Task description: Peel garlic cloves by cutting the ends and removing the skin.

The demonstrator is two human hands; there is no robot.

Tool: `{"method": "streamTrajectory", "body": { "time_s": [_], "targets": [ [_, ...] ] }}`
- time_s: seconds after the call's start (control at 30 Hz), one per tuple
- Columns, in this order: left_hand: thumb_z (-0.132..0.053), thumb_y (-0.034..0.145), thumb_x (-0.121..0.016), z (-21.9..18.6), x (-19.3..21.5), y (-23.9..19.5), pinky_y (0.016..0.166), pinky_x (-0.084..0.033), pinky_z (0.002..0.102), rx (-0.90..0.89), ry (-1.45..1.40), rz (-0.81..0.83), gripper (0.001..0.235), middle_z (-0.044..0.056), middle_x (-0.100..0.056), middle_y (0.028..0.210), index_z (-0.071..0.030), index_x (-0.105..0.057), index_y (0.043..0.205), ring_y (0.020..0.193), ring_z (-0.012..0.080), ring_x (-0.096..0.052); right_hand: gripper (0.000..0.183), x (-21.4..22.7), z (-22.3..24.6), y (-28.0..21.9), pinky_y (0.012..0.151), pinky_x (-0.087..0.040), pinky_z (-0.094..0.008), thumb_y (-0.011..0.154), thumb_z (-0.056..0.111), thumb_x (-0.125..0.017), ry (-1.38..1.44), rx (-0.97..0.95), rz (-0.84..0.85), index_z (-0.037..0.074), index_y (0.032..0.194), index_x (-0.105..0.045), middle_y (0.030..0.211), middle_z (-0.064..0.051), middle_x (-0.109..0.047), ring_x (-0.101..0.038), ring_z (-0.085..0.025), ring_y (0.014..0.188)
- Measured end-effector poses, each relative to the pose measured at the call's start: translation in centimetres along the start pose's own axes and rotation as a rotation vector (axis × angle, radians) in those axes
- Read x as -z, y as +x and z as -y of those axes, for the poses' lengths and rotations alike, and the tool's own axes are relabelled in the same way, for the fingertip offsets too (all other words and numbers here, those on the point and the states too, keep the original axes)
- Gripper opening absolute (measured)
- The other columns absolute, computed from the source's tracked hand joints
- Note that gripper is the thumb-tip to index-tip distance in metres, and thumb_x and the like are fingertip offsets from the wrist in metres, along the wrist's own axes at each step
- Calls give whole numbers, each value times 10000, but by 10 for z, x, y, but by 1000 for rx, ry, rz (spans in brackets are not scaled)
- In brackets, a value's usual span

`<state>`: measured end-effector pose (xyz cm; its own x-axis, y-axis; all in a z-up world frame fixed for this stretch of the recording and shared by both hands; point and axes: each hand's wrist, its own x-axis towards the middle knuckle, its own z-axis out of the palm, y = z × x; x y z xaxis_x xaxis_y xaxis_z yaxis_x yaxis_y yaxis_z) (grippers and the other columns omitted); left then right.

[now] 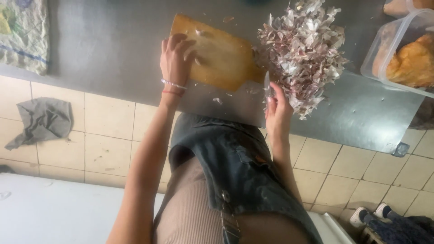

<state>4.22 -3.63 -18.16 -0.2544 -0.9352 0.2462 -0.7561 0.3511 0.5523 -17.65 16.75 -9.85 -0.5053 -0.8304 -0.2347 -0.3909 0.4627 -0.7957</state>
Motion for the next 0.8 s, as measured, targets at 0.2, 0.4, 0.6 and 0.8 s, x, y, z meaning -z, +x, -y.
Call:
{"method": "streamTrajectory", "body": {
  "time_s": [0.2,0.4,0.6,0.8],
  "targets": [
    [9,737,-760,10,-49,49,721,-593,258,-216,58,-45,178,-62,-684,841,-165,-793,751,830,132,-587,352,6,2,-8,623,-515,-280,944,-119,-479,-24,-3,12,-39,1263,-604,1040,-103,-522,-542,-158,712],
    [-31,893,-712,-42,-34,13,466,-526,171,-270,-200,147,83,72,-747,910,-27,-772,836,570,91,-640,542,1,-1,-18,530,-488,-319,938,-109,-570,-97,91,-4,55,1450,-498,771,-90,-656,-594,-193,605],
    [-30,855,-745,-50,-50,-36,616,-558,223,-350,-194,220,56,22,-714,926,-72,-710,868,698,120,-644,694,-46,-18,-9,781,-604,-337,942,-132,-554,-100,258,120,35,1565,-297,1141,-237,-672,-691,-283,895],
    [-76,843,-796,-57,-39,-34,573,-523,209,-305,-216,189,100,-8,-721,850,-108,-702,837,638,89,-623,493,-71,-24,4,658,-538,-362,928,-60,-540,-248,245,94,46,1410,-521,1009,-156,-701,-681,-276,752]
  ]
}}
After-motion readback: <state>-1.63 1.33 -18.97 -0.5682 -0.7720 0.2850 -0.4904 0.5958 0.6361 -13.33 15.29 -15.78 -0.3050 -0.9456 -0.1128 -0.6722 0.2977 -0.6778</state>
